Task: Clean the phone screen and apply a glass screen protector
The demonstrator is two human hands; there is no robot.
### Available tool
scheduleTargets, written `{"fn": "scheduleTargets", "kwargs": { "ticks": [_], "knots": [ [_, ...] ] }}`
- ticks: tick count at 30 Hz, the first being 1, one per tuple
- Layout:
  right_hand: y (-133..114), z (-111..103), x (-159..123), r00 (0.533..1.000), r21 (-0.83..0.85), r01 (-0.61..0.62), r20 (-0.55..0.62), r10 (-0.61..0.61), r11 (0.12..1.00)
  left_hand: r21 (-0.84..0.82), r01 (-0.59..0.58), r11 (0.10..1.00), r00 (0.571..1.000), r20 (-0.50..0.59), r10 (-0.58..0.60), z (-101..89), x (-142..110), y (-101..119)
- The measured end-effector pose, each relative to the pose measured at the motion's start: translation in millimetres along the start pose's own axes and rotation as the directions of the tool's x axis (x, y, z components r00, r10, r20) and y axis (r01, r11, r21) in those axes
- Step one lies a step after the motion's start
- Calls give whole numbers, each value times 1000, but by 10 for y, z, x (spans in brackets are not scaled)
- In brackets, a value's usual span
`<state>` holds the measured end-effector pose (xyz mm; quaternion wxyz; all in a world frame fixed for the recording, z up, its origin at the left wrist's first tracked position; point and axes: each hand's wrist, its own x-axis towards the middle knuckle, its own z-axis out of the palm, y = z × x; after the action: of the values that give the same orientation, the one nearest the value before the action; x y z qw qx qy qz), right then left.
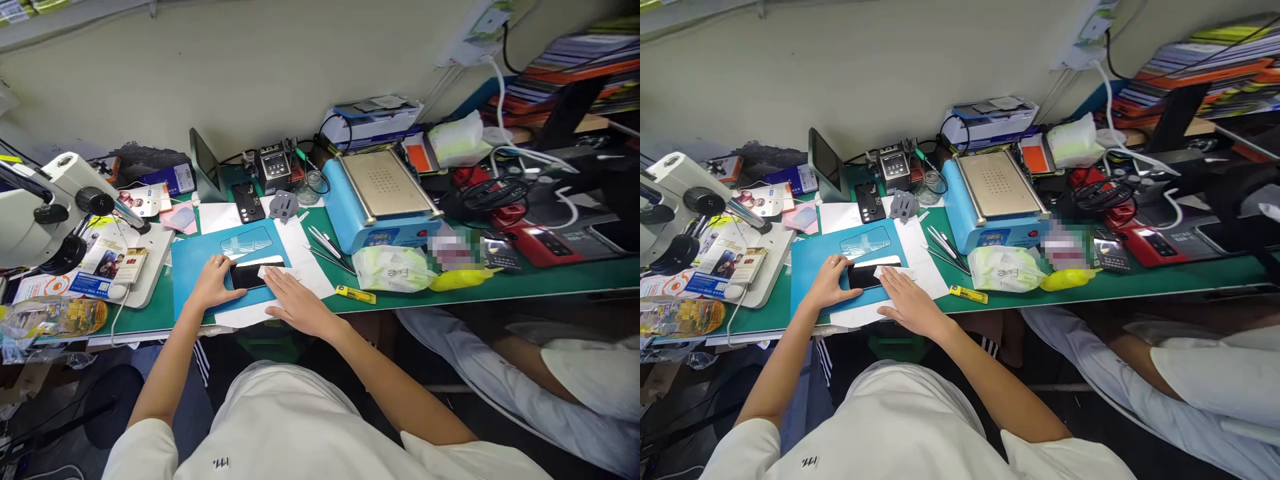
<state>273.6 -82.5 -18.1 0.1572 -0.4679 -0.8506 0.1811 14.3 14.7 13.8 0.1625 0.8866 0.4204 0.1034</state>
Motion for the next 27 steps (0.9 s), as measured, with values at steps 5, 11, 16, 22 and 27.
{"fn": "scheduleTargets", "kwargs": {
  "ticks": [5,11,16,22,27],
  "knots": [
    [103,-25,185,999,-15,-22,-43,21,1000,192,-83,978,994,85,68,-92,104,58],
    [150,17,229,986,-39,15,-167,-21,999,211,-384,899,905,277,321,-242,481,100],
    [148,47,184,972,-104,43,-224,-65,994,95,-428,899,885,247,396,-170,634,71],
    [200,-93,192,969,-124,158,-169,-178,980,152,-432,889,885,264,384,-107,537,108],
    [332,-308,490,908,-120,417,11,-419,901,194,-471,861,864,299,405,-242,522,82]
  ]
}}
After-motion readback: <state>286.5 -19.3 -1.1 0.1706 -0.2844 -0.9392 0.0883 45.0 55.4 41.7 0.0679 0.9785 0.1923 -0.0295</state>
